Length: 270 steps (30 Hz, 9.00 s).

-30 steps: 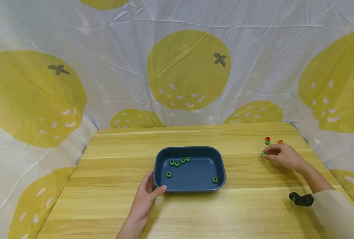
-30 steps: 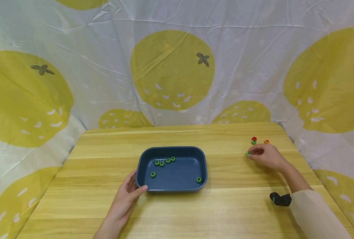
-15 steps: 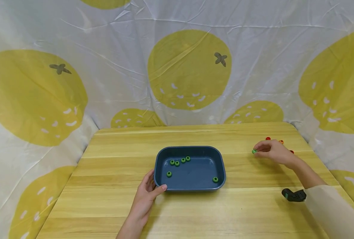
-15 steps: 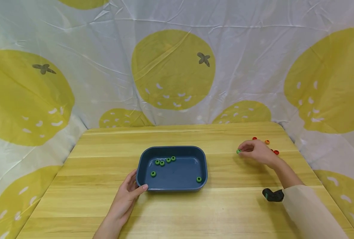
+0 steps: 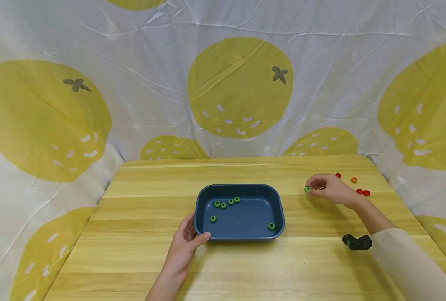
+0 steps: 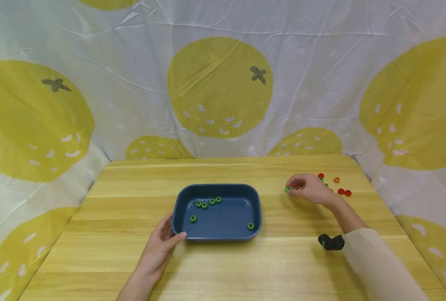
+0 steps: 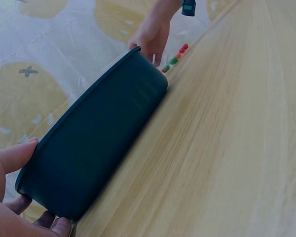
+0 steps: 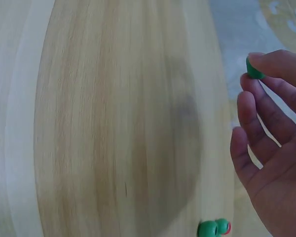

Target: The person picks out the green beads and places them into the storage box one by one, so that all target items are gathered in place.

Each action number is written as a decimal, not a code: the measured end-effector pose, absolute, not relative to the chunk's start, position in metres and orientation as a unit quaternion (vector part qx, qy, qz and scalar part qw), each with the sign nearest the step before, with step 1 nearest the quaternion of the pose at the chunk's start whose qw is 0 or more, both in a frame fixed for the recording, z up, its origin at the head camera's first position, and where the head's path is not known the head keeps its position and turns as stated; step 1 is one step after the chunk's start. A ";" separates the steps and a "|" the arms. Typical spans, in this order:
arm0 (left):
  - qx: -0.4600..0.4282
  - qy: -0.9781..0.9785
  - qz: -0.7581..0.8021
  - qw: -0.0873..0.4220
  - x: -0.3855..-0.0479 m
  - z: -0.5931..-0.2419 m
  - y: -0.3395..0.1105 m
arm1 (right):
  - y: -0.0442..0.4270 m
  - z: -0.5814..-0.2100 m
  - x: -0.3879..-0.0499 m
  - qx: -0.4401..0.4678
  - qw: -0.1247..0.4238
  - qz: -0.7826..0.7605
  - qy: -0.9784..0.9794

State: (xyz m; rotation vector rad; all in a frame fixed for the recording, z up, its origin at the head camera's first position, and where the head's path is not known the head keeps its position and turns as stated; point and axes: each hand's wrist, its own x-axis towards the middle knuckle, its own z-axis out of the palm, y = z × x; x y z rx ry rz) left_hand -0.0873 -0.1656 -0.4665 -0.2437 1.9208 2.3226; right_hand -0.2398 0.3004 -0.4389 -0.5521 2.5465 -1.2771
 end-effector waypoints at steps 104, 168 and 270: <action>-0.091 0.629 0.769 0.070 -0.091 -0.468 -0.165 | 0.109 -0.386 -0.284 -0.434 0.152 -0.357 0.813; -0.101 0.637 0.761 0.070 -0.092 -0.469 -0.165 | 0.331 -0.417 -0.254 -0.136 0.110 -0.421 0.890; -0.099 0.632 0.765 0.067 -0.091 -0.470 -0.165 | 0.331 -0.437 -0.251 -0.143 0.130 -0.410 0.892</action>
